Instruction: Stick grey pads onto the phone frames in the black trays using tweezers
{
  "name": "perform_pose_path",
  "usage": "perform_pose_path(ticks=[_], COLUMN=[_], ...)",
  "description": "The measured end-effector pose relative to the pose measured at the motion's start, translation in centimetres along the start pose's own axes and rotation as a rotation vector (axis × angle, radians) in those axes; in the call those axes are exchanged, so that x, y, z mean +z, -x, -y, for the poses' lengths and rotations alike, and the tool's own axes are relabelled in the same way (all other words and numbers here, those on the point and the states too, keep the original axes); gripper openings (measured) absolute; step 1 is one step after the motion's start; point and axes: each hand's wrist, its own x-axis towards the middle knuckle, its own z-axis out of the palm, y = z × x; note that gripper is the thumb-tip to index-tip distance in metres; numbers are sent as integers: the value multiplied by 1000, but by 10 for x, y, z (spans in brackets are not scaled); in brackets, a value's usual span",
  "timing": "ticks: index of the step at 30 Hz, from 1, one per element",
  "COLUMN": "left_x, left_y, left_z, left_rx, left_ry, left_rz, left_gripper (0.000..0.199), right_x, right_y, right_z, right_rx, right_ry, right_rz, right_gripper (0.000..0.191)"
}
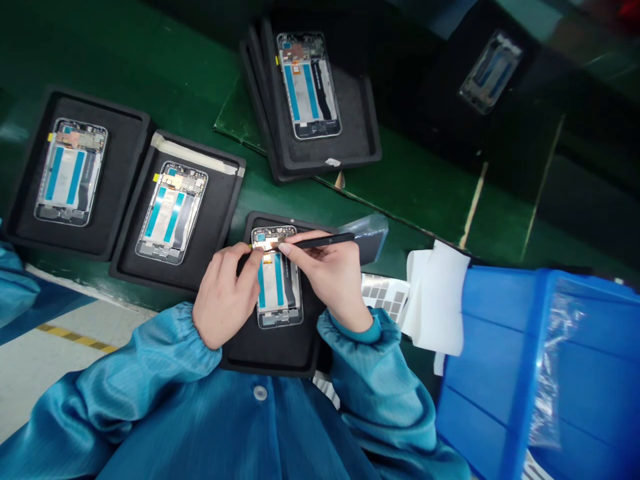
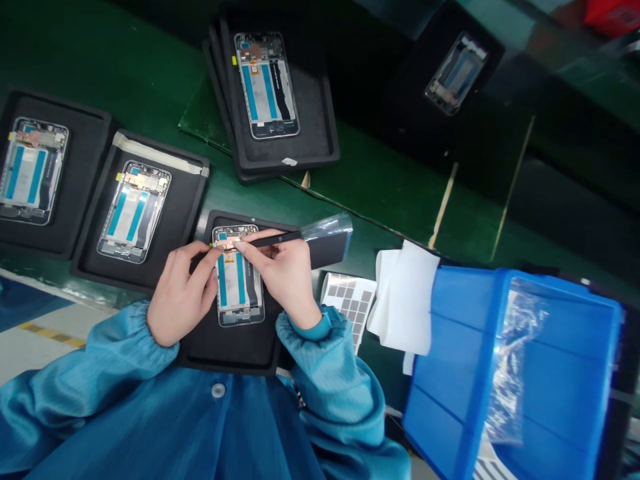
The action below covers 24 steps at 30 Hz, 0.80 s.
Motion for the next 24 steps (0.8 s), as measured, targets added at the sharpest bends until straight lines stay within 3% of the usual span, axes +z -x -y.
perform_pose_path(ticks=[7, 13, 16, 19, 24], left_x=[-1, -6, -10, -19, -45], left_y=[0, -1, -2, -10, -42], left_z=[1, -3, -5, 0, 7], left_rx=[9, 51, 92, 109, -20], left_ry=[-26, -210, -312, -291, -111], left_rz=[30, 136, 172, 193, 1], left_gripper=[45, 45, 44, 42, 33], right_x=[-1, 2, -7, -34, -97], right_y=[0, 1, 10, 30, 77], right_z=[0, 4, 11, 13, -18], right_rx=[-4, -4, -40, -89, -123], right_ry=[-7, 0, 5, 3, -41], right_rz=[13, -11, -164, -340, -675], right_gripper=[21, 20, 16, 17, 19])
